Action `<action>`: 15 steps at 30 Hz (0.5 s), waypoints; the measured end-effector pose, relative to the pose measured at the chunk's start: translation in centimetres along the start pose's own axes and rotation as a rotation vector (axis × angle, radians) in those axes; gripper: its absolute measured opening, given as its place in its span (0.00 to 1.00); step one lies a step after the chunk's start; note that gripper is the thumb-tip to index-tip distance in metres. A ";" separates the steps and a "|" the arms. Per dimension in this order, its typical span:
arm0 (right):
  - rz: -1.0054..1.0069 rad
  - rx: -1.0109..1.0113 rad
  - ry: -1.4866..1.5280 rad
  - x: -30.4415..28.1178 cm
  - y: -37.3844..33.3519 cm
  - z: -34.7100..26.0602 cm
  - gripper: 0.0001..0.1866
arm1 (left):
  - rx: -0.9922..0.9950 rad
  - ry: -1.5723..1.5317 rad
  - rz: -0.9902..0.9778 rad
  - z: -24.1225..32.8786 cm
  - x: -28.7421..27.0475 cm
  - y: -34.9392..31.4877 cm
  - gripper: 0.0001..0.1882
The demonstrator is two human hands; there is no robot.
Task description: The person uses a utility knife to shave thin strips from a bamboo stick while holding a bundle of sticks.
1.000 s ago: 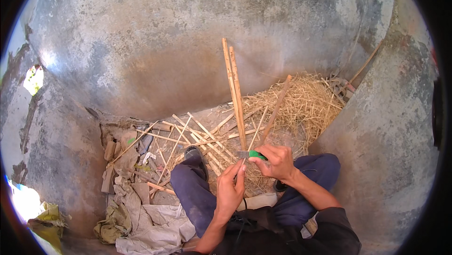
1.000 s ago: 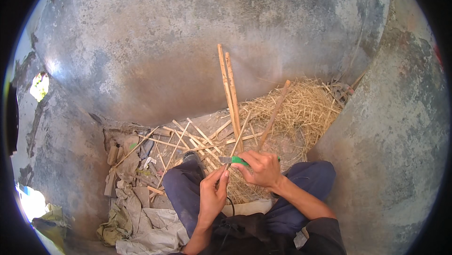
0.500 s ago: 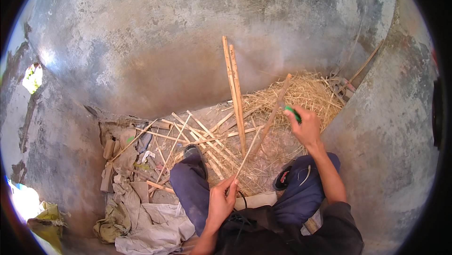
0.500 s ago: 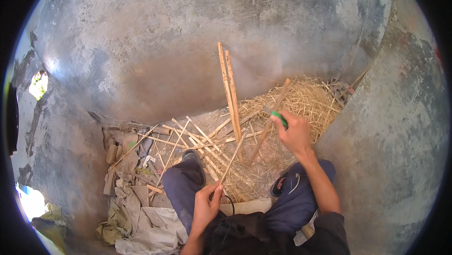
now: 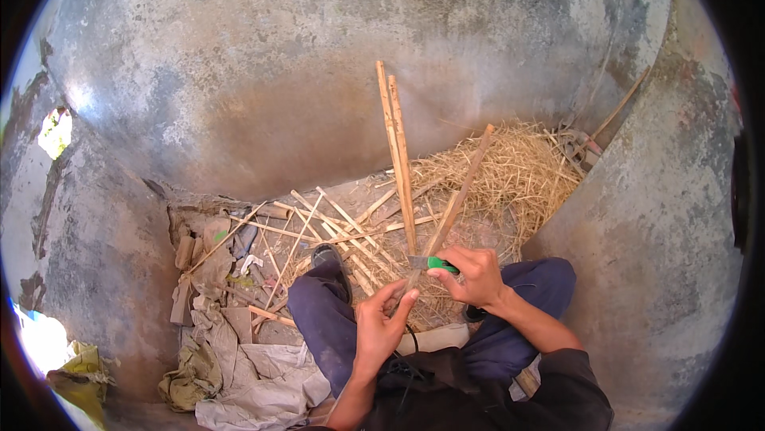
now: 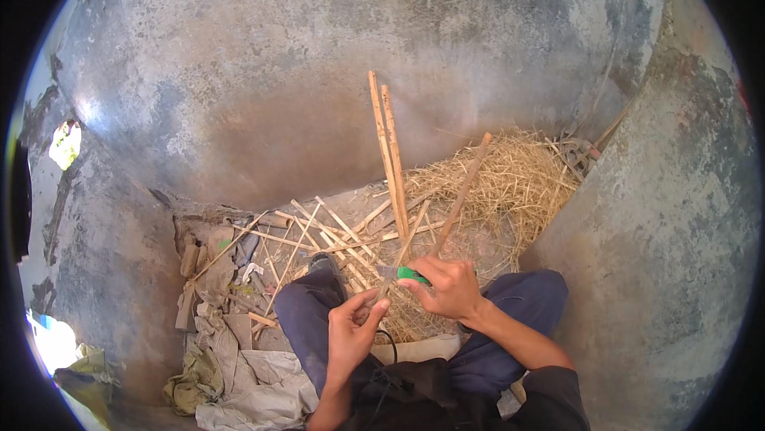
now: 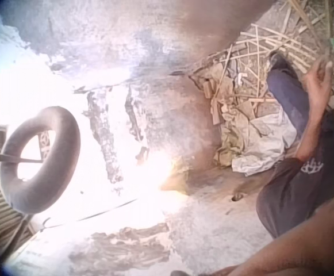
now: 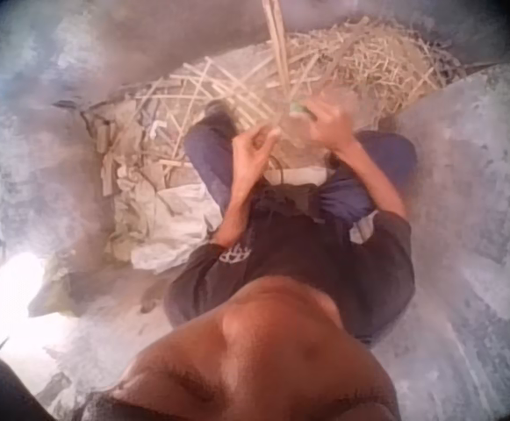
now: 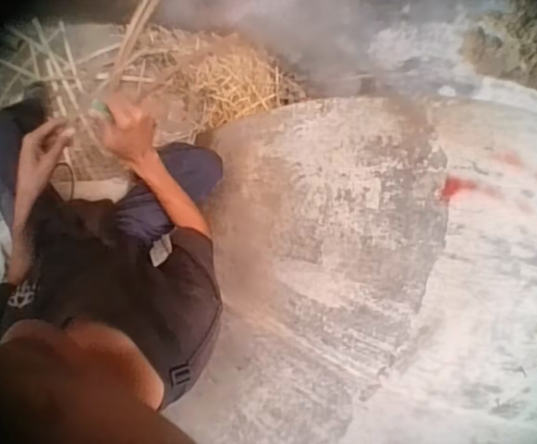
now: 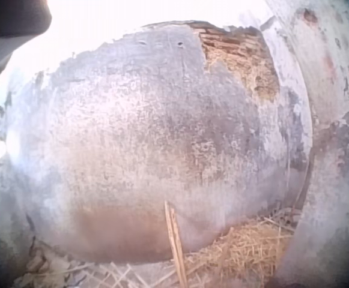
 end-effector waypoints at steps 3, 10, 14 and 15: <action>-0.008 -0.036 0.009 0.5 -0.3 -0.7 0.13 | 0.025 -0.013 0.029 -0.2 0.1 0.1 0.18; 0.004 -0.082 0.000 0.3 0.2 -0.8 0.14 | 0.098 0.047 0.125 -0.5 0.0 0.2 0.19; 0.032 -0.093 -0.082 -0.5 0.6 0.7 0.14 | 0.041 -0.021 0.107 -0.5 0.0 -0.2 0.18; 0.032 -0.111 -0.103 -0.9 0.8 0.4 0.14 | 0.051 -0.031 0.116 -0.4 0.0 -0.3 0.18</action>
Point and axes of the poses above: each hand's wrist, its own y-axis towards the middle knuckle, its own x-axis out of the palm, z = x × y, the point moved 6 cm from there along y, towards the middle knuckle, and after that the axes turned 5 degrees about -x, right-handed, at the moved point
